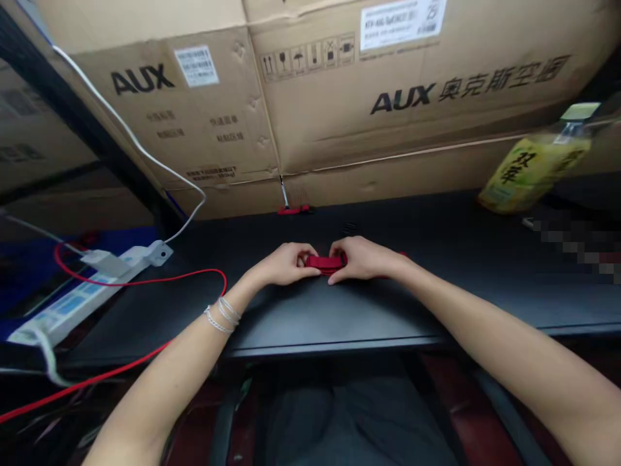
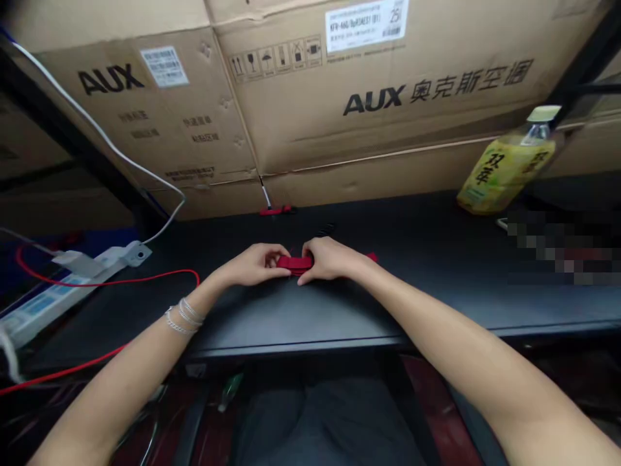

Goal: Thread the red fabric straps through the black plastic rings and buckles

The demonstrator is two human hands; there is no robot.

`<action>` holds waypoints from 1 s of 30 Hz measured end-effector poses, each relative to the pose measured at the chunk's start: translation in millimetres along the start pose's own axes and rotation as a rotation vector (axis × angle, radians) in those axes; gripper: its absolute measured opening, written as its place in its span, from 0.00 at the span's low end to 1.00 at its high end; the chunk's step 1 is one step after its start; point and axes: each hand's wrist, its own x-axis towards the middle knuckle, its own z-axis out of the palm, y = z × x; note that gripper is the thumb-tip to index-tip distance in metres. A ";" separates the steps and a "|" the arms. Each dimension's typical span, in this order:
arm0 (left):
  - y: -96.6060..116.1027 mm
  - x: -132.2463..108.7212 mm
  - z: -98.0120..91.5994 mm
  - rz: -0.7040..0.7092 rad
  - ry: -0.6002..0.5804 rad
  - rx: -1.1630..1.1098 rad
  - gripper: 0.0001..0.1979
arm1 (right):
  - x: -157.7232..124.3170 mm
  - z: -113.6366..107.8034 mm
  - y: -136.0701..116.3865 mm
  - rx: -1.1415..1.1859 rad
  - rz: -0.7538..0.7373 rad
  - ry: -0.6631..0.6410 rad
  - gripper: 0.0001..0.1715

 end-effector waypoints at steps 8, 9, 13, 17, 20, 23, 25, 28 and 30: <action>2.0 -0.5 -1.2 -0.011 -0.010 0.007 0.18 | -2.8 -2.2 -1.6 0.003 -0.002 -0.006 0.26; 1.8 -0.5 -1.1 -0.009 -0.011 0.003 0.18 | -3.0 -2.3 -1.9 0.003 -0.003 -0.004 0.26; 0.6 -0.2 -0.7 0.006 -0.007 -0.018 0.17 | -2.8 -2.4 -3.9 0.023 -0.012 0.015 0.27; 0.6 -0.3 -1.0 0.003 -0.020 -0.027 0.18 | -2.7 -2.7 -6.8 0.024 -0.017 0.051 0.26; 0.3 -0.4 -1.2 0.005 -0.021 -0.020 0.17 | -2.7 -2.3 -7.7 0.035 -0.034 0.062 0.25; -0.9 -0.2 -0.7 0.007 -0.023 -0.009 0.16 | -2.0 -1.1 -7.0 0.048 -0.068 0.067 0.21; -1.6 -0.1 -0.4 0.007 -0.022 -0.014 0.16 | -1.1 -0.3 -6.2 0.060 -0.091 0.068 0.20; -1.6 -0.3 -0.3 0.000 -0.029 -0.033 0.16 | -0.2 0.4 -5.4 0.069 -0.089 0.066 0.20; -0.9 -0.5 -0.4 -0.002 -0.028 -0.032 0.16 | 0.0 0.6 -5.3 0.075 -0.076 0.065 0.22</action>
